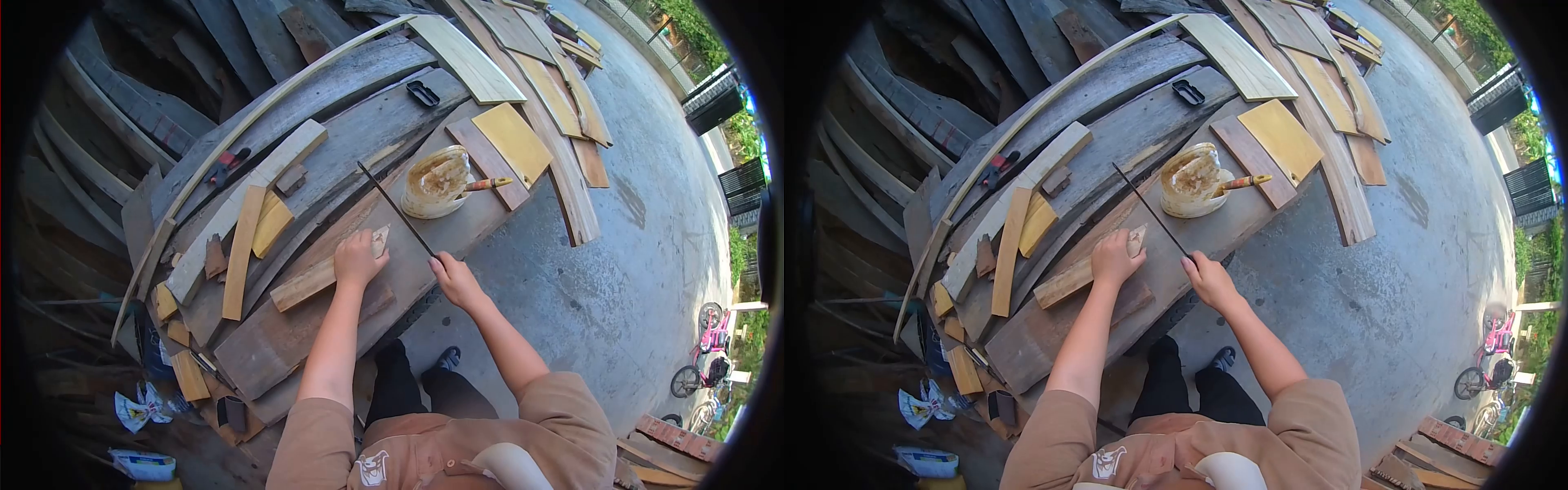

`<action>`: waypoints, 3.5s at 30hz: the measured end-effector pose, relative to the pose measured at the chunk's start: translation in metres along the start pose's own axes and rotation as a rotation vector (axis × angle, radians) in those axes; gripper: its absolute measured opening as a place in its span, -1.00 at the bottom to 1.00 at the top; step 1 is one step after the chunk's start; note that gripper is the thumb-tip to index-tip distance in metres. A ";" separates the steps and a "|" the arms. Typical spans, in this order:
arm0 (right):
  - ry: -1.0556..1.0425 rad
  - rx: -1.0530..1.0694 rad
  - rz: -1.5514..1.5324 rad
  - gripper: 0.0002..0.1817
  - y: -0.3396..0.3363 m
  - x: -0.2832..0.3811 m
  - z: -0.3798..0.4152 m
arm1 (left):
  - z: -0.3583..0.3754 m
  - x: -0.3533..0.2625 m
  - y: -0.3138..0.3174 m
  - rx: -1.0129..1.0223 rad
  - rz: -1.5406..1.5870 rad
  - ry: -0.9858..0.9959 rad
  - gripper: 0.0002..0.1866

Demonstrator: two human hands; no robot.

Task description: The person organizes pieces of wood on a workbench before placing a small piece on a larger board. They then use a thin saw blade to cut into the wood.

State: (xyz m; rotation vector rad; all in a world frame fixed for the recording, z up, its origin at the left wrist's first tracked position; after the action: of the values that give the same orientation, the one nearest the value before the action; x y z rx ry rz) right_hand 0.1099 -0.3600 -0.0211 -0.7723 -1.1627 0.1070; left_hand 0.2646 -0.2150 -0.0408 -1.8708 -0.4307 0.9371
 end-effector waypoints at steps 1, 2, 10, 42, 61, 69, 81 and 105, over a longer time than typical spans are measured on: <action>-0.034 -0.043 -0.041 -0.61 0.012 0.004 -0.013 | 0.000 0.000 0.001 -0.002 -0.005 0.000 -0.61; -0.069 -0.087 -0.083 -0.61 0.024 0.008 -0.026 | 0.000 0.001 0.001 -0.002 -0.006 -0.002 -0.61; -0.041 -0.074 0.097 -0.68 0.070 0.012 -0.062 | -0.001 -0.001 -0.002 0.006 0.029 -0.018 -0.63; 0.038 0.088 0.362 -0.72 0.028 0.001 -0.020 | -0.003 -0.007 0.009 -0.093 -0.017 -0.119 -0.69; -0.032 0.178 0.390 -0.66 0.048 0.039 -0.092 | -0.001 -0.006 0.011 -0.143 -0.010 -0.120 -0.68; 0.064 0.151 0.418 -0.71 -0.008 -0.008 0.015 | -0.001 -0.004 0.015 -0.116 0.002 -0.131 -0.68; -0.008 0.136 0.354 -0.68 0.022 0.015 -0.047 | 0.001 -0.005 0.014 -0.145 -0.040 -0.112 -0.67; -0.028 0.192 0.384 -0.67 0.030 0.020 -0.065 | 0.000 -0.007 0.013 -0.156 -0.034 -0.160 -0.70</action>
State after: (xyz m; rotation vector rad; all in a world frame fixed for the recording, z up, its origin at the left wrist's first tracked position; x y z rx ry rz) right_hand 0.1830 -0.3603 -0.0348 -0.8165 -1.0017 0.5424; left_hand 0.2592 -0.2256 -0.0495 -1.9286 -0.6465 1.0604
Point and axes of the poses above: each hand's wrist, its own z-axis away from the middle knuckle, its own y-axis out of the palm, x = y × z, the point moved 2 cm from there along -z, towards the middle knuckle, and after that the axes turned 5 degrees about -x, right-handed, at the moved point
